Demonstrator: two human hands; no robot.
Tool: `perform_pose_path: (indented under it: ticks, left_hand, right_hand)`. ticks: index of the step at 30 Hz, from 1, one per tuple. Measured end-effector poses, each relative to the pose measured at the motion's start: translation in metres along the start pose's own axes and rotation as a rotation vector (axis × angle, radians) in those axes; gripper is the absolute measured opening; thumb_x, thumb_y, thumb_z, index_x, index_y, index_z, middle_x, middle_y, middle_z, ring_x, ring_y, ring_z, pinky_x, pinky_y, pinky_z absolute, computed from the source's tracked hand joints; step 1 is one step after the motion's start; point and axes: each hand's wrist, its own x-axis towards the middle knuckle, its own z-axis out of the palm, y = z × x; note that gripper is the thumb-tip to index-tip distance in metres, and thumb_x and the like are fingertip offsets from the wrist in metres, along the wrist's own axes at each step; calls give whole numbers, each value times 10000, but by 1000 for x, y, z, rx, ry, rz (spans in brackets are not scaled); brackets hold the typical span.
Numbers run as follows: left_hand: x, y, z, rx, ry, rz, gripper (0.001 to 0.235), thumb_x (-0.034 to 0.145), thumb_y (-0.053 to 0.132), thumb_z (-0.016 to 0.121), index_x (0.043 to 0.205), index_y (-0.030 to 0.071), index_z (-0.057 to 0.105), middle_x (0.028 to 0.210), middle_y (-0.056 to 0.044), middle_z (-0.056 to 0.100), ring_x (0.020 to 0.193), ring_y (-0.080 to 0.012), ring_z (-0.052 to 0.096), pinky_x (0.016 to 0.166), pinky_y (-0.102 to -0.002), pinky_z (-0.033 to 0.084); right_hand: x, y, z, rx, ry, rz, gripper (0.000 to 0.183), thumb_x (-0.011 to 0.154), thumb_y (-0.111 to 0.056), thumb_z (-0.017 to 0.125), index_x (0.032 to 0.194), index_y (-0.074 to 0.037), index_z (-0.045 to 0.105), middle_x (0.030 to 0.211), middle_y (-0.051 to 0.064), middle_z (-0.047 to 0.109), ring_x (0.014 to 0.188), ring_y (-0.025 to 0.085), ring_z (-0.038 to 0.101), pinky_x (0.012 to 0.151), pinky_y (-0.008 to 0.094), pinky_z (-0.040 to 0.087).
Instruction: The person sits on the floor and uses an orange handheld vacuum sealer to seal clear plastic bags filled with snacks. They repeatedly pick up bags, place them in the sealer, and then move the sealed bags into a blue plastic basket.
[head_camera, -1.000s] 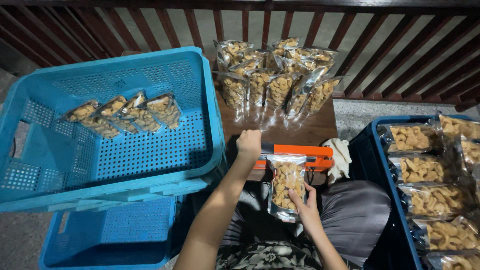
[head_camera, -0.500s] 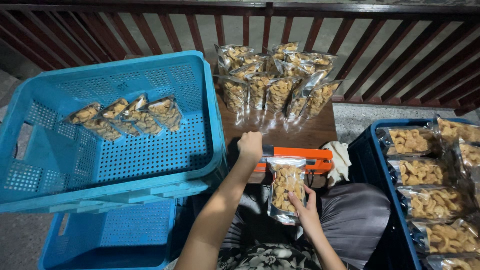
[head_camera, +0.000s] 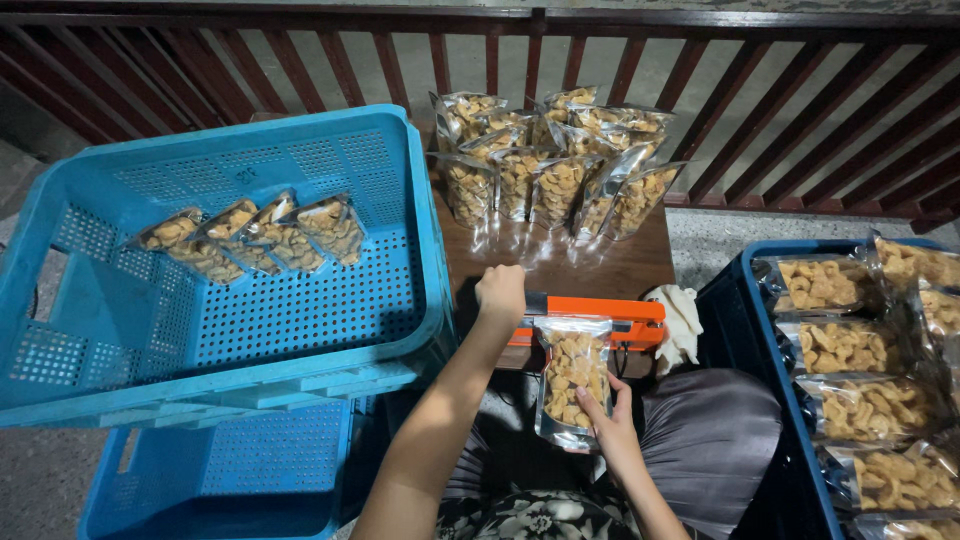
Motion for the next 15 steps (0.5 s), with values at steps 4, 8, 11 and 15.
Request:
perform_pose_path:
  ticks: [4,8,11,15]
  left_hand:
    - [-3,1,-4,-3,6,5,168,901,39,655,1020,90,762,1106,-139,739,1137,-316,681,878,-420,599]
    - [-3,1,-4,-2,1,-2,166,902,40,656,1018,90,763,1099,-138,743,1135,-313,683,877,-414,602]
    - [-2,0,-1,-3,21,0,164,908,46,651,1018,92,763,1096,-138,744,1128,-314,686,875,-415,601]
    - [-2,-3,5,3,39,24,180,896,42,647,1021,110,758,1099,-121,739,1140,-308,674,889,-417,594]
  right_hand:
    - [-6,-9,2,6,25,148,663,888,-286,670,1437,-124,337,1063,168,696,720,225,709,512,395,591]
    - [9,17,-8,9,-8,5,679,907,-261,702,1459,-65,359,1089,180,702,771,174,715,548,304,578]
    - [17,31,-17,-99,3,-55,674,963,-268,726,1502,-47,389,1101,223,727,742,176,629,555,285,524]
    - [5,8,-10,83,0,97,674,881,-266,660,1448,-89,341,1123,186,679,792,266,765,522,460,645]
